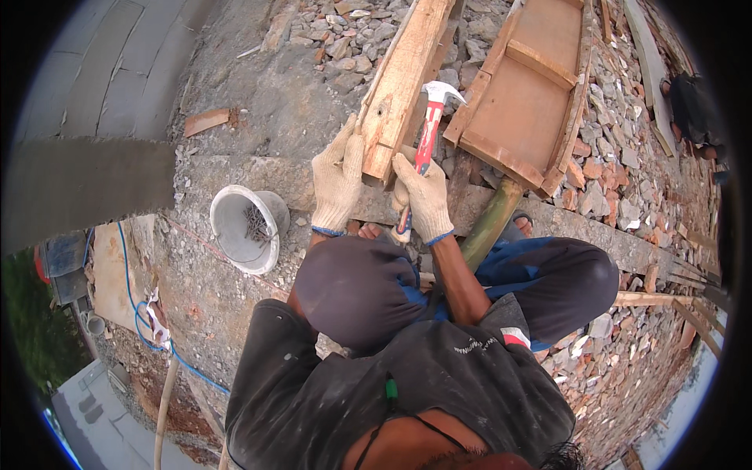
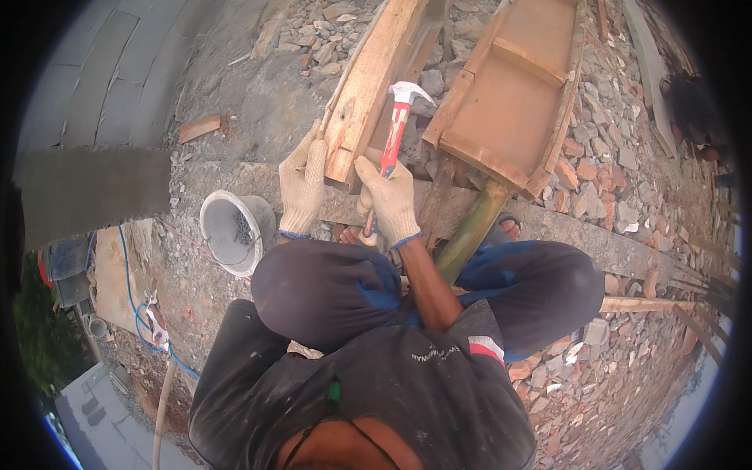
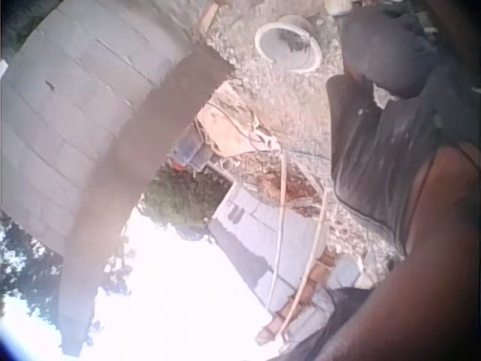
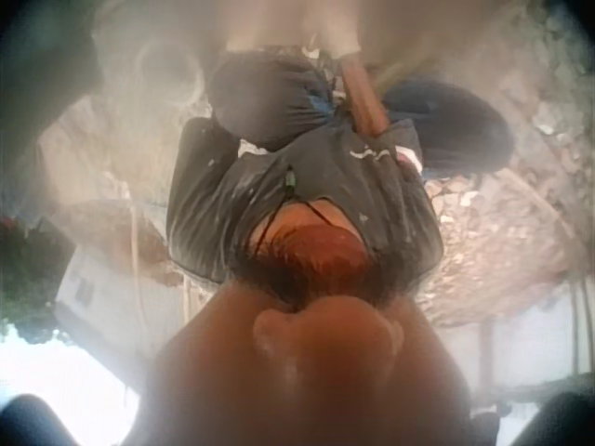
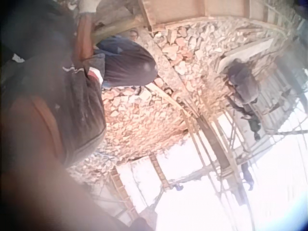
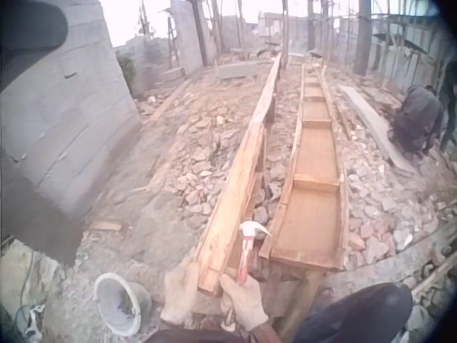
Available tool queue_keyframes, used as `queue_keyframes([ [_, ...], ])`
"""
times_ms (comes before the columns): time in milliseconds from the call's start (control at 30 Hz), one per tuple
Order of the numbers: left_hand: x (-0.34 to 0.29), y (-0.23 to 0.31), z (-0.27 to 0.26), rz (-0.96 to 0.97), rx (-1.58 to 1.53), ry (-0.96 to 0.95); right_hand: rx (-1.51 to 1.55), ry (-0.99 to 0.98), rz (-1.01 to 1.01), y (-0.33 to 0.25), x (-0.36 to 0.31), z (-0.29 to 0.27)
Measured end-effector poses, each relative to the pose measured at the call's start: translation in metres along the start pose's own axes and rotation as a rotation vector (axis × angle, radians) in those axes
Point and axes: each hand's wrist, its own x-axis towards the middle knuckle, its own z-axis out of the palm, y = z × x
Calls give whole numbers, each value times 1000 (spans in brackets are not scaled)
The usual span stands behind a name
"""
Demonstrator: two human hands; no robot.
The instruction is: The person sits on the ground at a construction site and uses a hammer to drive nails into wooden planks, assembling a wooden frame structure. Another worker assists by holding the wood in place.
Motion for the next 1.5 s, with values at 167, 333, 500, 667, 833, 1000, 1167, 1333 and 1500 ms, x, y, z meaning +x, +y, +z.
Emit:
queue_keyframes([
  [167, -1, 15, 1, -135, -8, -110, 28, -18, 20, 3, 1, -7],
  [333, -8, 15, 12, -59, -19, -37, 92, -9, 51, -3, -6, -14],
  [500, -11, 1, 15, -98, -173, 2, 19, -2, 14, -15, -9, -8],
  [667, -12, 7, 0, -177, -231, -40, -178, 67, -85, -18, 5, 15],
  [833, -19, 11, 5, -104, -247, -86, -142, 55, -36, -30, 5, 10],
  [1000, -16, -2, 4, -165, -393, -98, -197, 29, -39, -33, 16, 5],
  [1167, -10, -8, -10, -53, -442, -205, -71, -66, 44, -28, 18, -1],
  [1333, 11, 28, -23, 69, 195, -416, -320, 83, -191, 27, 13, -45],
  [1500, 58, 8, -21, 129, 275, -520, -489, 248, -129, 19, -32, -77],
])
